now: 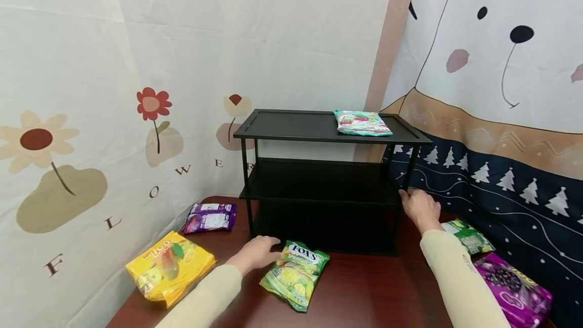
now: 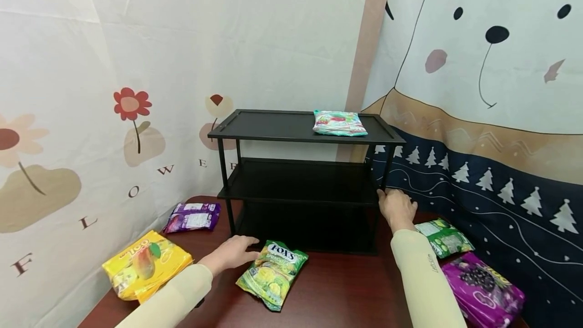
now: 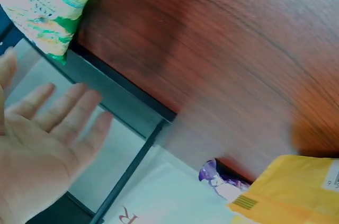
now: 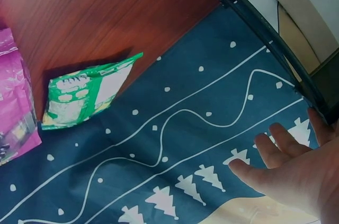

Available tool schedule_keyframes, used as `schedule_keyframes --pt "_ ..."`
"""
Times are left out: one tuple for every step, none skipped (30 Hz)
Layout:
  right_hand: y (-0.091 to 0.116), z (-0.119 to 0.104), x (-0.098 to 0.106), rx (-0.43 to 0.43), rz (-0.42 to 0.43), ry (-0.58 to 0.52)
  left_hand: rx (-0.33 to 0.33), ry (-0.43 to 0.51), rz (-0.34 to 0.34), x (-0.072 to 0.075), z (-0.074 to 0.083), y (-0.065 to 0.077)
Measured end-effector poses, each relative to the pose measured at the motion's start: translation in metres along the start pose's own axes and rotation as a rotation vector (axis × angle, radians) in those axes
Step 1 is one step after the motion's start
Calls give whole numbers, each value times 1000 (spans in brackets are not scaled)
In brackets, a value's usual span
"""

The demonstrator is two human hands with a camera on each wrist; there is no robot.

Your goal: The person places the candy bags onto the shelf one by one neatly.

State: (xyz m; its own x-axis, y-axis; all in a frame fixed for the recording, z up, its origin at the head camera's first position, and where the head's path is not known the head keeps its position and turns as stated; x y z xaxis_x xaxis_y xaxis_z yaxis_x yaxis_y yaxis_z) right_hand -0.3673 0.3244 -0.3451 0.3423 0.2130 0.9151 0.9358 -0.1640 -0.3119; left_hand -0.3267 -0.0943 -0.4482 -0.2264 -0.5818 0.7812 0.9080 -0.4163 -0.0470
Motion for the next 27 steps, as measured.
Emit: schedule_keyframes --pt "0 0 0 -1 -4 1 -21 -9 -24 -2 0 0" --pt "0 1 -1 -2 -7 3 -41 -17 -53 -5 0 0" --pt "0 1 -1 -3 -10 5 -63 -27 -86 -8 1 0" --pt "0 2 -1 -4 -12 7 -86 -42 -119 -11 2 0" --pt "0 2 -2 -5 -12 8 -109 -53 -151 -14 4 0" --pt "0 3 -2 -5 -11 7 -123 -62 -185 -17 5 0" --pt "0 3 -3 -6 -8 7 -138 -69 -216 -19 6 1" --pt "0 3 -3 -7 -5 5 -148 -77 -245 -22 8 1" --pt "-1 4 -4 -7 -5 3 -157 -80 -268 -24 9 2" --pt "-1 4 -4 -8 -4 1 -159 -79 -289 -25 9 2" --pt "-1 4 -4 -9 -3 1 -158 -72 -305 -27 9 2" --pt "-1 4 -4 -11 -3 0 -157 -72 -315 -28 9 3" --pt "-1 3 -4 -13 -4 -1 -156 -68 -320 -30 8 3" --pt "-1 3 -3 -14 -5 0 -152 -63 -321 -31 8 3" --pt "-1 2 -3 -15 -7 1 -147 -54 -320 -31 7 3" --pt "-1 2 -2 -16 -7 2 -145 -54 -315 -32 6 3" --pt "-1 1 -2 -16 -7 4 -145 -57 -308 -33 5 3" --pt "-1 1 -2 -17 -8 4 -142 -64 -299 -34 5 3" --pt "0 1 -1 -18 -9 4 -137 -74 -287 -36 4 3" --pt "0 0 -1 -18 -9 6 -134 -89 -275 -37 5 4" --pt "0 0 -1 -17 -9 7 -131 -108 -259 -37 5 4" --pt "0 0 -1 -17 -9 8 -130 -135 -240 -39 6 4" --pt "0 0 -1 -16 -10 7 -129 -161 -222 -40 7 4" --pt "0 1 -2 -18 -11 7 -126 -186 -205 -41 9 4" --pt "0 1 -2 -18 -12 6 -126 -212 -190 -42 10 4" --pt "0 1 -2 -19 -14 4 -126 -236 -179 -43 12 4" --pt "0 2 -3 -19 -17 3 -121 -257 -168 -45 13 3"
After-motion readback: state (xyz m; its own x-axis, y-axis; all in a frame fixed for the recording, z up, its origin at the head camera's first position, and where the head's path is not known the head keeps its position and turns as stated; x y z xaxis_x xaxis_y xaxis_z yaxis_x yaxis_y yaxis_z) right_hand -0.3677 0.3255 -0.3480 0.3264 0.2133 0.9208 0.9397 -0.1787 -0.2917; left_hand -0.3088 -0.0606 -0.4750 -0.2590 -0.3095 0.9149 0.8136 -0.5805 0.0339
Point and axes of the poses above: each hand's wrist, its own y-axis away from the middle knuckle, its own x-axis out of the back of the hand, z = x × y, the point moved 5 cm from there along -y, towards the middle knuckle, and after that the axes turned 11 degrees about y, right-handed, at the moved point
